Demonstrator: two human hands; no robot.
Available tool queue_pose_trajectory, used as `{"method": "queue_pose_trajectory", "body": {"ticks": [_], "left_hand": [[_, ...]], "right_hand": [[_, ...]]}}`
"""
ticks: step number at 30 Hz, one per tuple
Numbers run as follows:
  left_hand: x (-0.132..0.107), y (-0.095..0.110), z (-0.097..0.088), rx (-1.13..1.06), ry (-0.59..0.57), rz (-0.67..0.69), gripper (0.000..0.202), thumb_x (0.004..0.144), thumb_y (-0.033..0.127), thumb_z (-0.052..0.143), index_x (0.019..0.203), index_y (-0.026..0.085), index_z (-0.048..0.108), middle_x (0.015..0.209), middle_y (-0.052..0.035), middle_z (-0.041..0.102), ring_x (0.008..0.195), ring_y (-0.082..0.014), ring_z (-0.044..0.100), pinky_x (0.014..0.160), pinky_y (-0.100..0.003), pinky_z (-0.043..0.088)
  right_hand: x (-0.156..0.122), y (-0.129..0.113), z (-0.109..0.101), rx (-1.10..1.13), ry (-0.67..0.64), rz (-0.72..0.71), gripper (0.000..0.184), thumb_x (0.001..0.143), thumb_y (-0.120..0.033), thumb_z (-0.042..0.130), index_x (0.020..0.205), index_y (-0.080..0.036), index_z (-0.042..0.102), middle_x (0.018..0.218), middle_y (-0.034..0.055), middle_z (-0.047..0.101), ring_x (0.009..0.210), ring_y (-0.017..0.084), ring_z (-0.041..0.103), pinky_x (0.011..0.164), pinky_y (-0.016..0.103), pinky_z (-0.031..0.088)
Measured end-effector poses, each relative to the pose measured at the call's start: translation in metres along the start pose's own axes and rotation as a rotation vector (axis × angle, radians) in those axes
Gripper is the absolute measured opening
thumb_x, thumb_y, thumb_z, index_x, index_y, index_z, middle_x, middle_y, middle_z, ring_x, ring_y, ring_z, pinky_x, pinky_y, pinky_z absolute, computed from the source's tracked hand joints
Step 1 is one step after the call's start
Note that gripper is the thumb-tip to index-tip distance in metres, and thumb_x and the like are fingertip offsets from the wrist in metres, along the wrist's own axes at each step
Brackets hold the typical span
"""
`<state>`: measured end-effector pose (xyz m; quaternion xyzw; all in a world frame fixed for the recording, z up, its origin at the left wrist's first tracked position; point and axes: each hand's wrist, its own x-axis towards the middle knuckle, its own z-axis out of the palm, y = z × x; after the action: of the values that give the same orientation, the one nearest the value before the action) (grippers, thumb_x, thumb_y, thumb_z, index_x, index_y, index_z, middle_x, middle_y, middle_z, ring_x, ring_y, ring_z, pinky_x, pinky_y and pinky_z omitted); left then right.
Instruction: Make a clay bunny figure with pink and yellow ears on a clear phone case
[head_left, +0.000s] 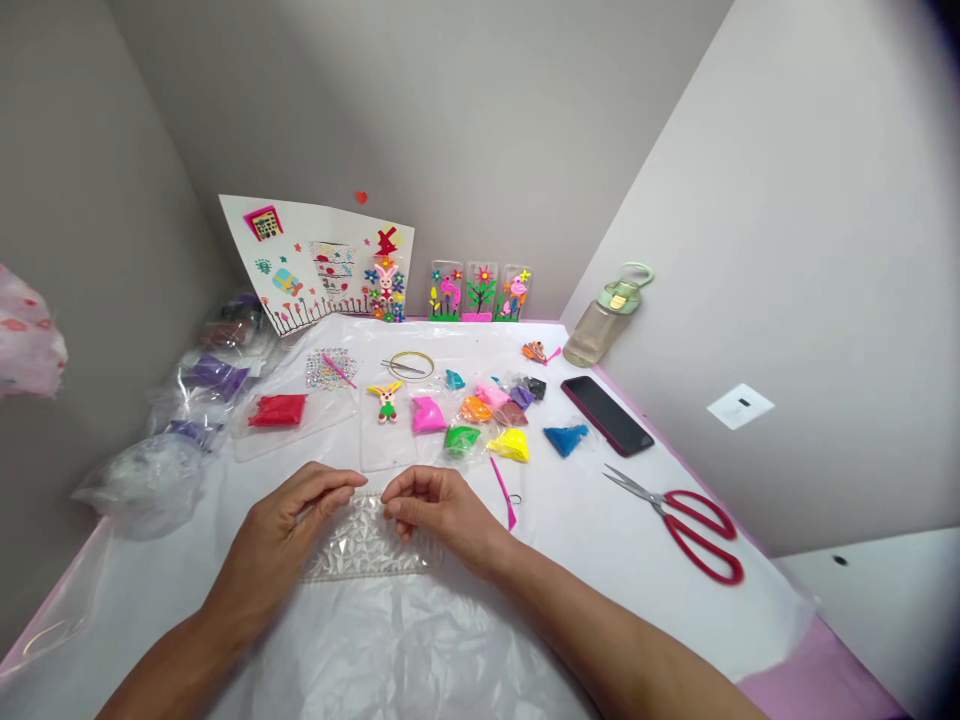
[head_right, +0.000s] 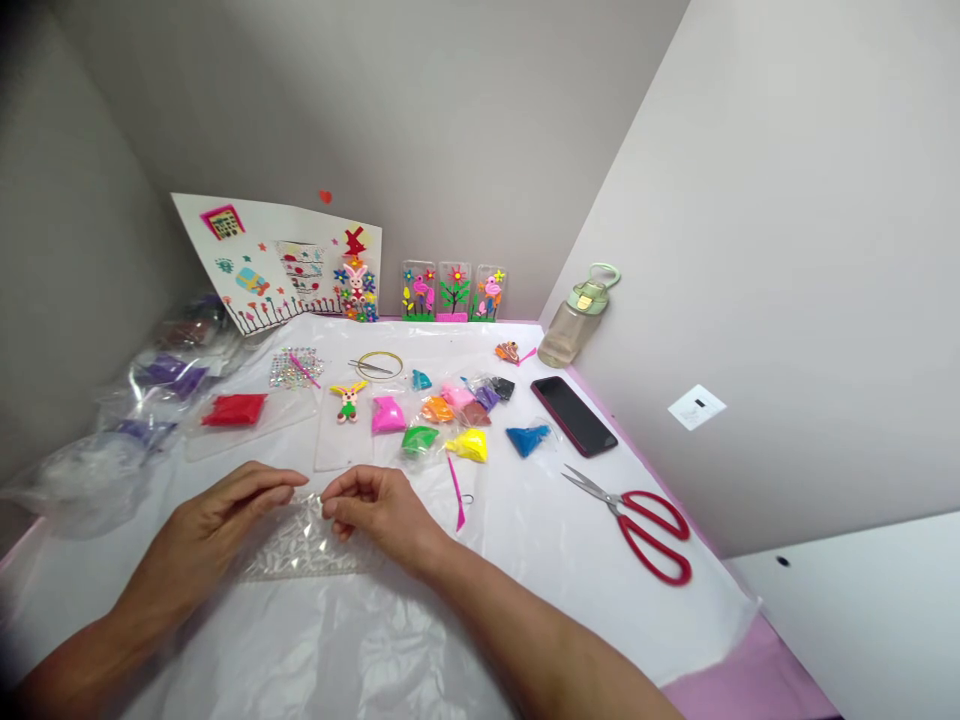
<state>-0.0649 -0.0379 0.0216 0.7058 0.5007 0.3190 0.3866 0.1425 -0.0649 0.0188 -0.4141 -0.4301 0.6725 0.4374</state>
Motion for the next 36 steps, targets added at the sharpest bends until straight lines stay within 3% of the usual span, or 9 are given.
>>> {"method": "queue_pose_trajectory", "body": {"ticks": [2, 6, 10, 13, 16, 19, 23, 29, 36], "left_hand": [[0.0, 0.0, 0.001, -0.048, 0.015, -0.062, 0.031, 0.083, 0.055, 0.064, 0.1, 0.03, 0.072, 0.101, 0.0012, 0.072, 0.096, -0.0217, 0.066, 0.082, -0.026, 0.048], [-0.002, 0.004, 0.0, 0.025, 0.041, -0.104, 0.032, 0.081, 0.059, 0.064, 0.085, 0.027, 0.067, 0.082, 0.0029, 0.069, 0.076, -0.0193, 0.062, 0.072, -0.026, 0.046], [-0.005, 0.006, -0.002, 0.144, 0.038, -0.086, 0.048, 0.089, 0.064, 0.05, 0.064, 0.024, 0.049, 0.06, 0.0052, 0.049, 0.057, -0.0149, 0.046, 0.055, -0.025, 0.036], [-0.005, 0.006, -0.002, 0.173, 0.045, -0.074, 0.052, 0.091, 0.064, 0.047, 0.059, 0.023, 0.039, 0.057, 0.0055, 0.04, 0.055, -0.0142, 0.04, 0.053, -0.025, 0.034], [-0.003, 0.004, -0.002, 0.137, 0.01, -0.039, 0.043, 0.091, 0.06, 0.051, 0.067, 0.024, 0.053, 0.066, 0.0039, 0.054, 0.063, -0.0163, 0.051, 0.059, -0.025, 0.04], [0.0, -0.001, -0.001, 0.065, -0.046, -0.011, 0.026, 0.091, 0.052, 0.057, 0.086, 0.027, 0.064, 0.086, 0.0013, 0.068, 0.083, -0.0208, 0.063, 0.073, -0.027, 0.046], [0.001, -0.005, 0.0, 0.045, -0.073, 0.013, 0.019, 0.09, 0.046, 0.06, 0.091, 0.028, 0.064, 0.095, 0.0009, 0.068, 0.095, -0.0224, 0.064, 0.084, -0.029, 0.045], [0.0, -0.003, -0.001, 0.141, -0.073, -0.019, 0.034, 0.093, 0.056, 0.054, 0.078, 0.027, 0.061, 0.08, 0.0026, 0.062, 0.076, -0.0189, 0.057, 0.07, -0.029, 0.043], [0.005, -0.016, -0.001, 0.182, -0.154, 0.168, 0.023, 0.093, 0.047, 0.057, 0.098, 0.034, 0.075, 0.097, -0.0005, 0.07, 0.099, -0.0249, 0.06, 0.086, -0.035, 0.046]], "right_hand": [[0.0, 0.0, 0.0, -0.007, -0.002, -0.001, 0.032, 0.07, -0.041, 0.083, 0.082, -0.016, 0.068, 0.066, -0.0033, 0.061, 0.055, 0.009, 0.053, 0.06, 0.025, 0.039], [-0.001, -0.001, 0.0, -0.023, 0.0, -0.004, 0.031, 0.07, -0.04, 0.082, 0.081, -0.016, 0.068, 0.065, -0.0031, 0.061, 0.056, 0.009, 0.053, 0.06, 0.025, 0.04], [-0.001, -0.001, 0.0, -0.017, -0.001, -0.003, 0.032, 0.07, -0.042, 0.082, 0.081, -0.015, 0.067, 0.064, -0.0037, 0.061, 0.055, 0.009, 0.052, 0.059, 0.024, 0.04], [-0.001, -0.001, 0.0, -0.011, -0.002, 0.002, 0.034, 0.07, -0.044, 0.082, 0.081, -0.016, 0.067, 0.064, -0.0038, 0.061, 0.055, 0.009, 0.052, 0.059, 0.024, 0.04], [0.0, -0.001, 0.0, -0.012, -0.003, 0.001, 0.033, 0.07, -0.044, 0.082, 0.081, -0.016, 0.068, 0.063, -0.0037, 0.061, 0.055, 0.008, 0.053, 0.059, 0.024, 0.04], [0.0, -0.001, -0.001, -0.009, -0.006, -0.006, 0.033, 0.07, -0.044, 0.082, 0.081, -0.016, 0.068, 0.063, -0.0038, 0.06, 0.055, 0.008, 0.052, 0.059, 0.024, 0.04], [0.0, -0.002, 0.0, -0.016, -0.008, -0.009, 0.034, 0.071, -0.045, 0.082, 0.081, -0.016, 0.068, 0.063, -0.004, 0.06, 0.055, 0.009, 0.053, 0.059, 0.024, 0.04], [-0.001, -0.002, 0.0, -0.006, -0.012, -0.007, 0.034, 0.071, -0.045, 0.082, 0.081, -0.016, 0.067, 0.065, -0.0038, 0.061, 0.055, 0.008, 0.052, 0.058, 0.024, 0.04], [-0.001, -0.004, 0.0, -0.032, -0.011, -0.001, 0.031, 0.071, -0.043, 0.08, 0.081, -0.016, 0.068, 0.063, -0.0037, 0.06, 0.057, 0.009, 0.053, 0.06, 0.025, 0.041]]}}
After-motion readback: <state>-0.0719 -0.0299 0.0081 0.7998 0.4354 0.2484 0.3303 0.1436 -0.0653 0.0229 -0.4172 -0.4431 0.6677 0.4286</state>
